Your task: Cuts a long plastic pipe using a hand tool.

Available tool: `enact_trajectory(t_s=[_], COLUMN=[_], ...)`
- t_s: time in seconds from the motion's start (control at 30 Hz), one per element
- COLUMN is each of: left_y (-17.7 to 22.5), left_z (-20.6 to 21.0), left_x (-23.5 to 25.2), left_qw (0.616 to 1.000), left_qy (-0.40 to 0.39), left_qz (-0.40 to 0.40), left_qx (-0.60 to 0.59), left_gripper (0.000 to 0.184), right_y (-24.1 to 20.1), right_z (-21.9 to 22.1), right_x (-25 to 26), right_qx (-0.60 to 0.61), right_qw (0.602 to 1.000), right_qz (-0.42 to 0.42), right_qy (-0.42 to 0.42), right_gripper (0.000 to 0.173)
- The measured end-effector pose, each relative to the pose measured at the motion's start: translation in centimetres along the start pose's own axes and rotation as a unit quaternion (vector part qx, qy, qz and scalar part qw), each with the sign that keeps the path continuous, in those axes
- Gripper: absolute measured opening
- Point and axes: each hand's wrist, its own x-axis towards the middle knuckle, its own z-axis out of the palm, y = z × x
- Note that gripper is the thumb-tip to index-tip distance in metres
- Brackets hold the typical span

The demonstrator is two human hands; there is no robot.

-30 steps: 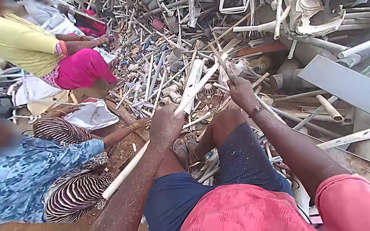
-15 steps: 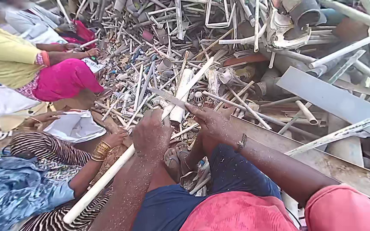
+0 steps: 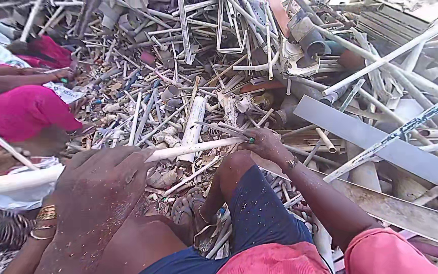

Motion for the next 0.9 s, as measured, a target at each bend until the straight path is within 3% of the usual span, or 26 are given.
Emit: enact_trajectory(t_s=[0.17,0.3,0.43,0.5,0.57,0.67,0.77,0.83,0.9], left_y=[0.2,2.0,3.5,3.5,3.7,5.1,8.0,10.0,11.6], left_z=[-1.0,-2.6,-4.1,-4.2,-3.7,-1.1,2.4,5.1,7.3], left_x=[2.9,4.6,3.6,2.6,2.2,2.2,3.8,5.3,6.1], left_qw=[0.990,0.982,0.986,0.990,0.990,0.978,0.913,0.833,0.746], left_qy=[0.142,0.190,0.152,0.106,0.062,-0.021,-0.180,-0.254,-0.260], left_qz=[-0.002,-0.018,-0.022,-0.050,-0.075,-0.127,-0.237,-0.323,-0.394], left_qx=[0.013,-0.011,-0.069,-0.084,-0.102,-0.163,-0.279,-0.370,-0.470], left_gripper=[0.034,0.037,0.036,0.038,0.040,0.040,0.043,0.050,0.050], right_y=[-0.9,0.3,6.5,10.6,11.4,8.3,3.8,0.6,-2.6], right_z=[1.3,1.4,1.3,2.1,2.1,1.3,0.7,1.0,1.7], right_x=[-0.1,2.2,3.4,3.3,2.5,1.6,1.4,1.3,0.9], right_qx=[0.013,0.000,0.061,0.186,0.273,0.353,0.428,0.471,0.505], right_qw=[0.996,0.989,0.946,0.895,0.856,0.848,0.843,0.834,0.828], right_qz=[-0.045,0.010,0.297,0.396,0.429,0.381,0.319,0.285,0.245], right_qy=[0.082,0.148,0.113,0.089,0.090,0.105,0.068,0.034,0.006], right_gripper=[0.036,0.032,0.040,0.025,0.015,0.018,0.018,0.015,0.013])
